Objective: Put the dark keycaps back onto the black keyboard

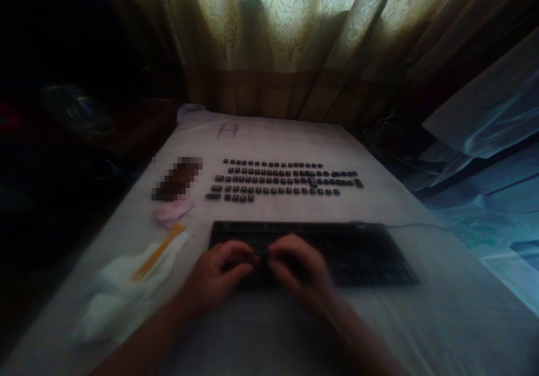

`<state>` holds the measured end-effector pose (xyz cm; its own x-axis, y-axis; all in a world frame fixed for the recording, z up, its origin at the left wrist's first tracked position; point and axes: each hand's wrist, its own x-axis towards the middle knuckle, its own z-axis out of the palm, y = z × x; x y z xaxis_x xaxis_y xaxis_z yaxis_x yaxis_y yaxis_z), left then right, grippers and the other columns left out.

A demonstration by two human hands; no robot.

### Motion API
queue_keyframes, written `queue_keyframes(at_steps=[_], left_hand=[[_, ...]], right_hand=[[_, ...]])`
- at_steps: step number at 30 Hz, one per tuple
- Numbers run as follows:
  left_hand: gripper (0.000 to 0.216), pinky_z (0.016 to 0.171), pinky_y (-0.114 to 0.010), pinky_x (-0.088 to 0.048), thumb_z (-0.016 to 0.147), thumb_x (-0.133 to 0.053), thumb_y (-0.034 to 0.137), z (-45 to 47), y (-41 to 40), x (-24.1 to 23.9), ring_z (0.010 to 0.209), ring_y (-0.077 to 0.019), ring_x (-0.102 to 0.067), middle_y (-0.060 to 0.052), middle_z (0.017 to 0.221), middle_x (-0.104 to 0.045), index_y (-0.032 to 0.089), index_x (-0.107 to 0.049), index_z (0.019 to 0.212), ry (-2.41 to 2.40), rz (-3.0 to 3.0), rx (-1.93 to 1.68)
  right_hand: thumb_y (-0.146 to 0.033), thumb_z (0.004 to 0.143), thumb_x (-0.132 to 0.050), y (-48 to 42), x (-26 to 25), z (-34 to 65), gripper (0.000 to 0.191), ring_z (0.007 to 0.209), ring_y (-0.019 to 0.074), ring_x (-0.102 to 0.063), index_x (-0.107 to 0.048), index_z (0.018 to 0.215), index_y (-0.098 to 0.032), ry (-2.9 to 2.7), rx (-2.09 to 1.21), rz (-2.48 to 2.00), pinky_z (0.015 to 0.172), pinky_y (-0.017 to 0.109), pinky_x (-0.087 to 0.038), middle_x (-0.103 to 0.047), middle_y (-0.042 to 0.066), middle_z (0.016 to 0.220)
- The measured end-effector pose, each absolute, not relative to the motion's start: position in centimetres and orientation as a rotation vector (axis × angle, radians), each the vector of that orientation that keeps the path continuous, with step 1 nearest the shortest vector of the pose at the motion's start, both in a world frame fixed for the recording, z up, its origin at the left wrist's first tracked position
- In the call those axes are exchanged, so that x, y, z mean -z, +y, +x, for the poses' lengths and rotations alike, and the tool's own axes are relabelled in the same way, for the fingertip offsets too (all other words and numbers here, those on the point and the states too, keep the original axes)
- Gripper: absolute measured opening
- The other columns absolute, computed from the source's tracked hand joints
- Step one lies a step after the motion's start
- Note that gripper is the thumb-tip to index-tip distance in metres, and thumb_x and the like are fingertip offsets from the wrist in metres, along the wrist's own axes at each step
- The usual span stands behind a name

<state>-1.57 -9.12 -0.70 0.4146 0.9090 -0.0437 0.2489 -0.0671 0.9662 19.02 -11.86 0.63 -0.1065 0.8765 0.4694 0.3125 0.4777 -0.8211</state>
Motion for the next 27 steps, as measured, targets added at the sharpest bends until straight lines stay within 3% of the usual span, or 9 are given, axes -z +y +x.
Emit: queue_keyframes(at_steps=[5, 14, 22, 27], left_hand=[[0.021, 0.07, -0.032, -0.056, 0.078, -0.064, 0.035, -1.5, -9.1, 0.3, 0.077, -0.0205, -0.071, -0.003, 0.084, -0.075, 0.021, -0.065, 0.093, 1.034, 1.548, -0.756], [0.025, 0.078, -0.032, -0.055, 0.091, -0.049, 0.037, -1.6, -9.2, 0.5, 0.089, -0.0213, -0.069, -0.004, 0.095, -0.075, 0.023, -0.068, 0.101, 1.026, 1.765, -0.775], [0.024, 0.076, -0.029, -0.058, 0.089, -0.052, 0.037, -1.4, -9.4, 1.5, 0.088, -0.0208, -0.072, -0.005, 0.098, -0.075, 0.024, -0.064, 0.107, 1.078, 1.82, -0.897], [0.026, 0.081, -0.029, -0.058, 0.089, -0.053, 0.038, -2.2, -8.8, 1.0, 0.091, -0.0202, -0.073, -0.004, 0.098, -0.077, 0.024, -0.06, 0.11, 1.208, 1.783, -1.06]], right_hand=[[-0.029, 0.088, -0.065, -12.2, 0.7, 18.1, 0.027, 0.069, 0.0177, -0.065, -0.07, 0.113, -0.024, -1.909, -0.438, -1.033, 0.06, 0.029, -0.054, -0.068, 0.006, 0.082], [-0.024, 0.091, -0.059, -12.4, 0.4, 17.5, 0.024, 0.066, 0.0188, -0.064, -0.071, 0.112, -0.022, -1.942, -0.28, -1.127, 0.058, 0.03, -0.053, -0.068, 0.006, 0.077], [-0.024, 0.091, -0.055, -11.9, 0.7, 16.9, 0.022, 0.066, 0.0192, -0.065, -0.073, 0.102, -0.019, -1.867, -0.31, -1.139, 0.058, 0.03, -0.053, -0.069, 0.007, 0.077], [-0.019, 0.084, -0.059, -7.7, -1.3, 19.3, 0.02, 0.071, 0.017, -0.066, -0.072, 0.099, -0.019, -1.877, -0.42, -1.249, 0.064, 0.028, -0.054, -0.069, 0.006, 0.083]])
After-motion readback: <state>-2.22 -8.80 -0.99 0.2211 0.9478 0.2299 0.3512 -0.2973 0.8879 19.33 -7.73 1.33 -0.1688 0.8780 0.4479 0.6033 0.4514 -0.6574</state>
